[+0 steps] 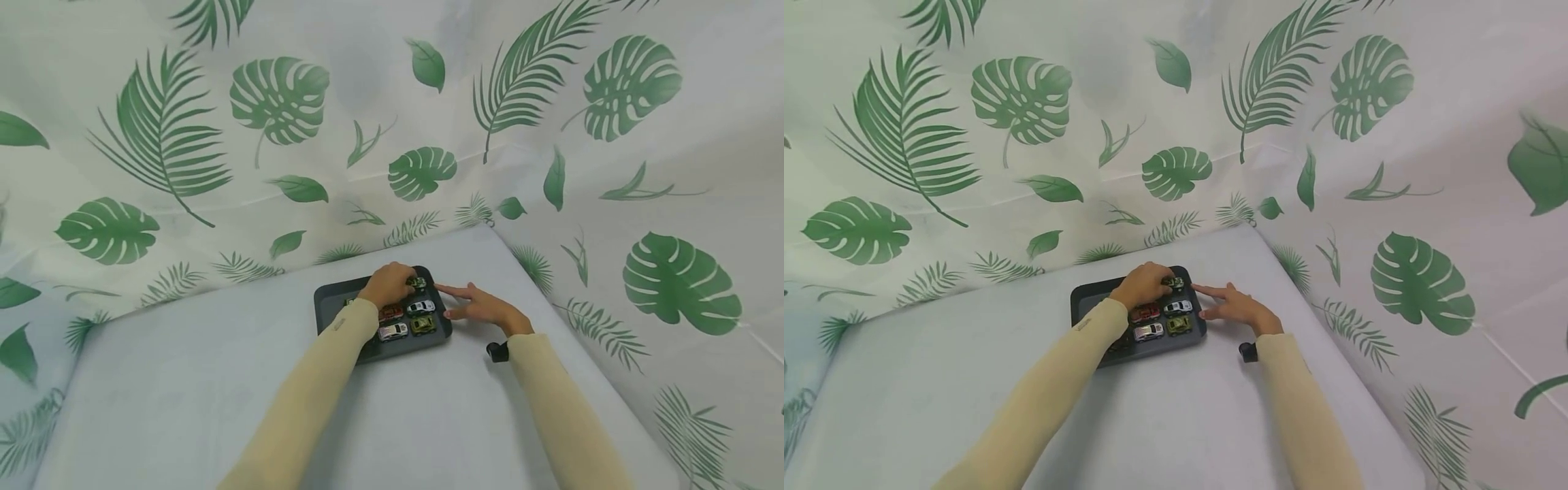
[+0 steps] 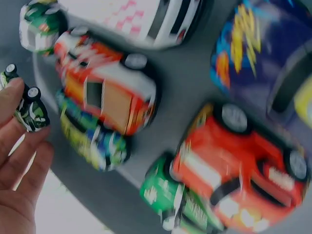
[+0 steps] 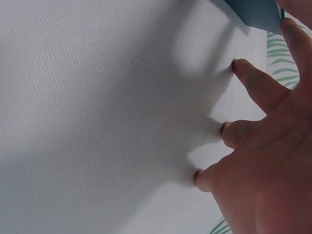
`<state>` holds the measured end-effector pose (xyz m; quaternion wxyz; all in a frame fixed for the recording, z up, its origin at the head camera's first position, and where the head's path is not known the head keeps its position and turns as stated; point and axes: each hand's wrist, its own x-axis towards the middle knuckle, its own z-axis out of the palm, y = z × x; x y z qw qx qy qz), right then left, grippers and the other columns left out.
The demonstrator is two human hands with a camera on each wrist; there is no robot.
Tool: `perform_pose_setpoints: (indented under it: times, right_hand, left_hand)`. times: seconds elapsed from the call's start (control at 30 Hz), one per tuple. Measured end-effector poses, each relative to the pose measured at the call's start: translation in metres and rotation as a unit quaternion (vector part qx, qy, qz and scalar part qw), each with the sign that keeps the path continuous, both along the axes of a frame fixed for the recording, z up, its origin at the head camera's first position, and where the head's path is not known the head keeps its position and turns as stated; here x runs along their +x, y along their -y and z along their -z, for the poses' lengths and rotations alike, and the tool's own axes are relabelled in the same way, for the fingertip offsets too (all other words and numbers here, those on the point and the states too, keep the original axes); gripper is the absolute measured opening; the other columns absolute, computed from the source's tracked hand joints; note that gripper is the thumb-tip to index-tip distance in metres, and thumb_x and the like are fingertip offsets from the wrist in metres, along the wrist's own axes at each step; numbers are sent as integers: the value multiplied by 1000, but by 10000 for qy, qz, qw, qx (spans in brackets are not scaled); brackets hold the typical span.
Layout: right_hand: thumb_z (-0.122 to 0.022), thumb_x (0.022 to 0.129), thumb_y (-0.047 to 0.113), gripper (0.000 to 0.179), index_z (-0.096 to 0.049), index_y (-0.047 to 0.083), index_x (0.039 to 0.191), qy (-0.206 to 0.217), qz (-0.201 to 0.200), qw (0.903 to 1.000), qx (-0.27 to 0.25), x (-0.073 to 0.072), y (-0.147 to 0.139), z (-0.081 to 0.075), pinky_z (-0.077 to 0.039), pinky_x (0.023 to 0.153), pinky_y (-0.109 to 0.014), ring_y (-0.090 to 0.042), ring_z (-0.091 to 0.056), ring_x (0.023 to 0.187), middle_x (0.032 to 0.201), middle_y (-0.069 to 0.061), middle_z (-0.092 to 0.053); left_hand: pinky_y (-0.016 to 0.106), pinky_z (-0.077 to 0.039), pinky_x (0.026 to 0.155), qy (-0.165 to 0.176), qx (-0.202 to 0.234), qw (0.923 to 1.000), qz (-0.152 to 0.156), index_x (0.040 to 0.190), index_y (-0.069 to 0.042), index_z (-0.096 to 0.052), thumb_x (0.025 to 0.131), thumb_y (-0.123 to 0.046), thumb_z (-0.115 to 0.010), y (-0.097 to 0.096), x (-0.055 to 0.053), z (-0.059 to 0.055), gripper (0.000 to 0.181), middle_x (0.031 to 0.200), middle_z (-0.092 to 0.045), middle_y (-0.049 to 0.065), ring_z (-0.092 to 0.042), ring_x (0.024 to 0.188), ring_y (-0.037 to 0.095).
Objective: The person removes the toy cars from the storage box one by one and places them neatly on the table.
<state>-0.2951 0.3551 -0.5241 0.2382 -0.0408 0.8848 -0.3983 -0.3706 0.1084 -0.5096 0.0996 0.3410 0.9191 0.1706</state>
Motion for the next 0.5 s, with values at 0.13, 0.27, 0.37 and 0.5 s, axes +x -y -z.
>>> perform_pose_setpoints:
  times: [0.13, 0.27, 0.37, 0.5]
  right_hand:
    - [-73, 100, 35, 74, -42, 27, 167, -7, -13, 10000, 60, 0, 0, 0, 0, 120, -80, -50, 13, 159, 174, -24, -21]
    - [-74, 100, 38, 75, -41, 28, 167, -3, -6, 10000, 52, -1, 0, -1, 1, 119, -80, -50, 14, 159, 174, -24, -20]
    - [-74, 101, 38, 76, -40, 29, 168, 68, -3, 10000, 72, -2, 1, -1, 1, 120, -80, -48, 15, 160, 175, -22, -17]
    - [-72, 102, 36, 76, -38, 27, 169, 57, -55, 9999, 103, -3, 4, -2, 3, 119, -80, -49, 16, 159, 175, -21, -18]
  left_hand:
    - [41, -52, 109, 141, 204, 9995, 177, 142, -6, -69, 106, -18, -71, 11, -2, -11, 38, 138, -71, 10, -66, 126, 26]
    - [40, -51, 110, 31, 391, 9985, 377, 142, -5, -69, 106, -17, -72, 30, -6, -23, 38, 138, -71, 10, -66, 127, 26]
    - [40, -50, 111, -91, 397, 9984, 403, 141, -3, -69, 105, -16, -72, 51, -7, -31, 38, 138, -70, 11, -65, 128, 27]
    - [42, -49, 113, -223, 299, 9991, 216, 141, -2, -68, 106, -16, -72, 85, -8, -39, 39, 139, -70, 13, -64, 130, 30]
